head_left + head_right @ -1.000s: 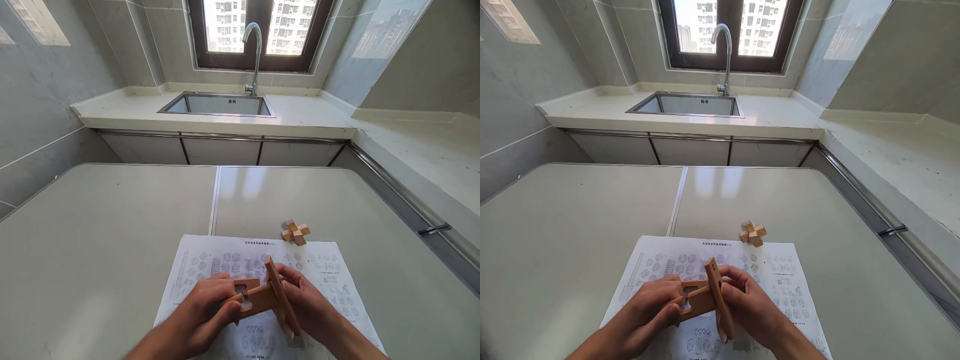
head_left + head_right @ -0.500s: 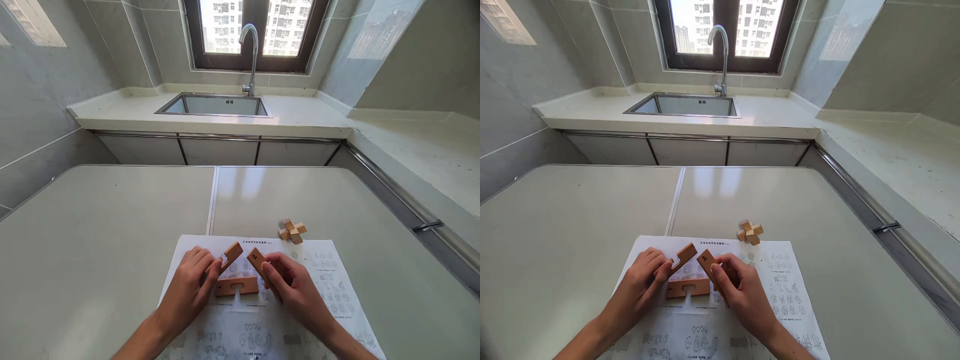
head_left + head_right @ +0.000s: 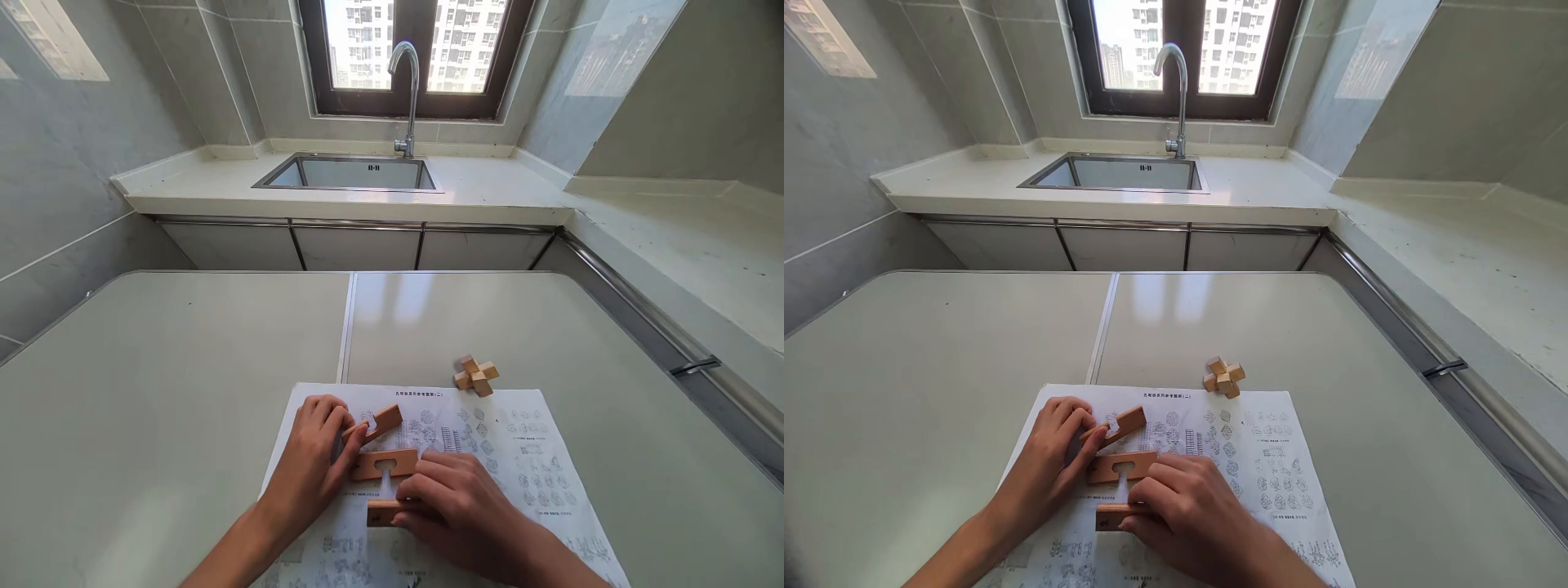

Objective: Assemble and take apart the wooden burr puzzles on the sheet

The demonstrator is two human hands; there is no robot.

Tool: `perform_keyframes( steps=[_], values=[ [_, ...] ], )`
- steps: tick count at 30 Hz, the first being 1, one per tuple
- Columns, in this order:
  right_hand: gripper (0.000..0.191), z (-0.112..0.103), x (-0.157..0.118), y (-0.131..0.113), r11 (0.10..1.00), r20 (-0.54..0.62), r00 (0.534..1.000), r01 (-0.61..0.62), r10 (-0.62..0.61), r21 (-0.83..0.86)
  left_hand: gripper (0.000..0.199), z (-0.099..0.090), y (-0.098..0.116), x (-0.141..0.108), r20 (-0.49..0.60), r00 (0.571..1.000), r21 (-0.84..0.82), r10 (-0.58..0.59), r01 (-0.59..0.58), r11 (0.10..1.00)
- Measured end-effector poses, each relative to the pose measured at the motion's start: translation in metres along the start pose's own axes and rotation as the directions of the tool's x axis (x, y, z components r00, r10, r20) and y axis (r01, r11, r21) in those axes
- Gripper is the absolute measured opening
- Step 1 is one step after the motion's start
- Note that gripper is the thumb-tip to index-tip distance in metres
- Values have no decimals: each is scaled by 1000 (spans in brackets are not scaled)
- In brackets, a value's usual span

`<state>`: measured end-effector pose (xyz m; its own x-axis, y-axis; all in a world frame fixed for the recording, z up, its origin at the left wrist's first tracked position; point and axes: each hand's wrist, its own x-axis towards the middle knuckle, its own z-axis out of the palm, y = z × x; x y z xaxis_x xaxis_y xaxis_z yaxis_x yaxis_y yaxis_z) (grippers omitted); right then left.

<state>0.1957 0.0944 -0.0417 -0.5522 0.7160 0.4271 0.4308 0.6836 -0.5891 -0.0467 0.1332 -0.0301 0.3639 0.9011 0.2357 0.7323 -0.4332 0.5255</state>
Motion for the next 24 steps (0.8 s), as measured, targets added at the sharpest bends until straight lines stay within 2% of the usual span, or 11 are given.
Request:
perform_keyframes(
  steps=[7,13,17,20,24],
  values=[
    [24,1,-2,3,989,14,997,75,-74,-127,25,6,-5,-1,-40,999,67,-23,26,997],
    [19,6,-1,2,992,-42,997,62,-67,-114,17,4,-4,-1,-65,998,49,10,-6,999],
    [12,7,0,0,993,-85,994,64,-73,-97,24,1,1,-4,55,994,-61,99,-96,994],
    [10,6,1,0,995,-94,994,44,-53,-90,40,0,4,-10,146,976,-100,163,-149,984],
    [7,6,1,0,997,-99,995,20,-28,-78,58,0,11,-12,217,945,-126,246,-223,967]
  ],
)
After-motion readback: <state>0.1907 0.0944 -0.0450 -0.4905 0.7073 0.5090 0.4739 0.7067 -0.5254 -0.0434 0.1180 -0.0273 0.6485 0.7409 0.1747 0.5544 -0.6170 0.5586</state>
